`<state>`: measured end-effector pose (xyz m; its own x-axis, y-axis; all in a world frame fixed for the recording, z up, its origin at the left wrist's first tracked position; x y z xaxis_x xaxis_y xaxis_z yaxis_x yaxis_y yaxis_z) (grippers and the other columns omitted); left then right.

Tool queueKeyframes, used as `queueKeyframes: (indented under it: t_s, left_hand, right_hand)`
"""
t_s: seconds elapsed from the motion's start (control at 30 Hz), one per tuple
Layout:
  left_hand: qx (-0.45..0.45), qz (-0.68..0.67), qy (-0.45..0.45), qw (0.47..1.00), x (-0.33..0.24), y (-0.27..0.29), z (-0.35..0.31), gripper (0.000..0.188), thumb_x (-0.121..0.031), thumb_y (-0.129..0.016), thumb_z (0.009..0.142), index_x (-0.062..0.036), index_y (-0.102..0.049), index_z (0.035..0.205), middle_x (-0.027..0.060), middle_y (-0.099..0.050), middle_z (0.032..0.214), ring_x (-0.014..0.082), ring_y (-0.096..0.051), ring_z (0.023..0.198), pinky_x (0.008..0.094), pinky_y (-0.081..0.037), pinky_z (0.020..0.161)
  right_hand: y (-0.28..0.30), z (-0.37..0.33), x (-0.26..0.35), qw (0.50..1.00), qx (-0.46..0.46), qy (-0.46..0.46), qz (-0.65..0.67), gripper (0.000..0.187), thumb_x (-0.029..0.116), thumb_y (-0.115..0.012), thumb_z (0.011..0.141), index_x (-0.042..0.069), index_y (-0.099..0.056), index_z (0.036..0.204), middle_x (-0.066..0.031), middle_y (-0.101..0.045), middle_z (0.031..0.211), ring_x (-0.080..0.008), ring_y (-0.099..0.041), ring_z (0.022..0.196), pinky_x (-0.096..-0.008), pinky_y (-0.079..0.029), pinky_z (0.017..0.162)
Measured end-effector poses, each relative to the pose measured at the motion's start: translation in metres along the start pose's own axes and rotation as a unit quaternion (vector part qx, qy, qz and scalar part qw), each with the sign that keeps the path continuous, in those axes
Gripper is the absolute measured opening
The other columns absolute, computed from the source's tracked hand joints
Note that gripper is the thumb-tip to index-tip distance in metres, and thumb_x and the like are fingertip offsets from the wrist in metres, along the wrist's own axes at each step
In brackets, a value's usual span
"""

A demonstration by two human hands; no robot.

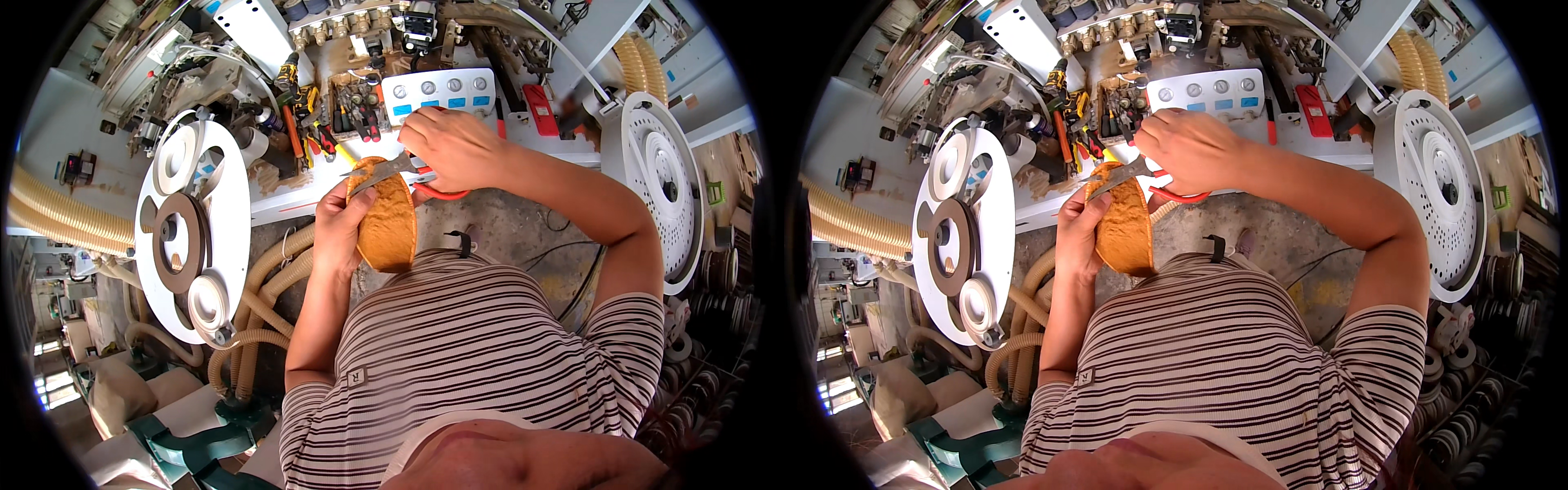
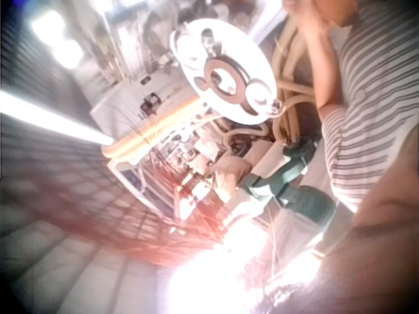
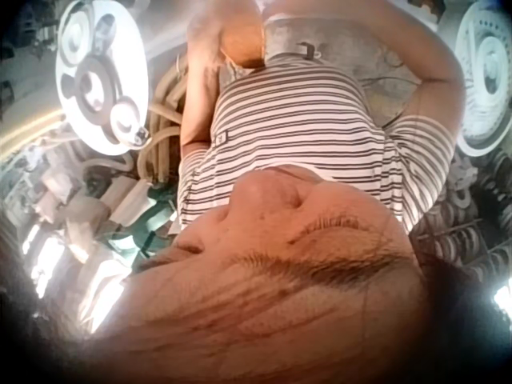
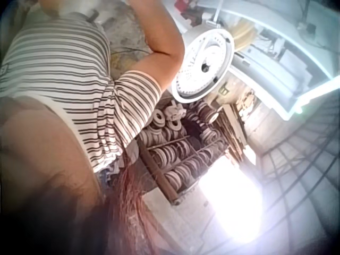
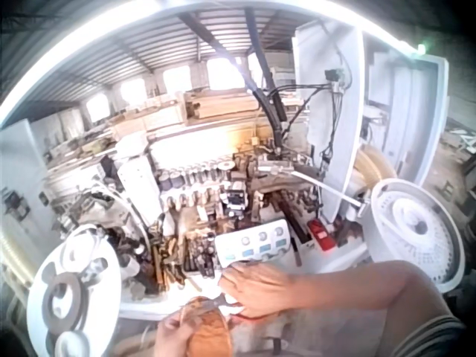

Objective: The person trims the edges of a brown shoe insole using red-handled scissors. They hold the insole in one hand and carefully cut along the perimeter while standing in a workshop. The person then walks away with the trimmed insole.

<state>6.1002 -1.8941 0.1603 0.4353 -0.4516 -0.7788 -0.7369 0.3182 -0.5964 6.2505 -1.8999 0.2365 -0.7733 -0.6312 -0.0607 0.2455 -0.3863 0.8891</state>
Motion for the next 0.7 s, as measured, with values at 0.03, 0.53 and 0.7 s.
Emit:
queueKeyframes:
  t_s: [0.03,0.53,0.7]
  left_hand:
    - [-0.006,0.010,0.000,1.000,0.002,0.004,0.002,0.029,0.001,-0.056,0.093,0.0077,-0.061,0.121,0.0142,-0.070,0.107,0.0195,-0.069,0.090,0.0336,-0.058,0.081]
    - [-0.053,0.054,-0.064,0.995,-0.006,0.018,0.012,0.021,-0.012,-0.058,0.099,0.0021,-0.065,0.113,0.0056,-0.069,0.099,0.0109,-0.064,0.083,0.0254,-0.052,0.077]
    - [-0.158,0.253,-0.131,0.945,-0.021,0.081,0.019,0.021,-0.018,-0.056,0.101,0.0001,-0.064,0.109,0.0027,-0.067,0.096,0.0063,-0.057,0.080,0.0213,-0.046,0.073]
  right_hand:
    - [-0.005,-0.001,-0.001,1.000,0.029,-0.011,-0.005,0.039,0.034,-0.077,0.071,0.003,-0.058,0.084,-0.0099,-0.064,0.080,-0.0275,-0.067,0.072,-0.0380,-0.054,0.059]
    - [-0.051,0.003,-0.006,0.777,0.067,-0.254,0.572,0.032,0.028,-0.076,0.085,0.008,-0.051,0.083,-0.0014,-0.056,0.082,-0.0123,-0.052,0.075,-0.0276,-0.043,0.067]
    - [-0.070,-0.005,-0.009,0.717,0.144,-0.271,0.626,0.027,0.023,-0.077,0.084,0.006,-0.060,0.098,-0.0031,-0.061,0.083,-0.0145,-0.058,0.069,-0.0275,-0.047,0.061]
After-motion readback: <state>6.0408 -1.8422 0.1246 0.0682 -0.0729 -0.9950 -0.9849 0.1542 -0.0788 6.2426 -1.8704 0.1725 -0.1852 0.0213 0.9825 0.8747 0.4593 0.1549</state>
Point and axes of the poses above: each hand's wrist, its own z-axis towards the middle knuckle, its own y-axis out of the back of the hand, x = y × z, the point moved 8 cm from there along z, towards the middle knuckle
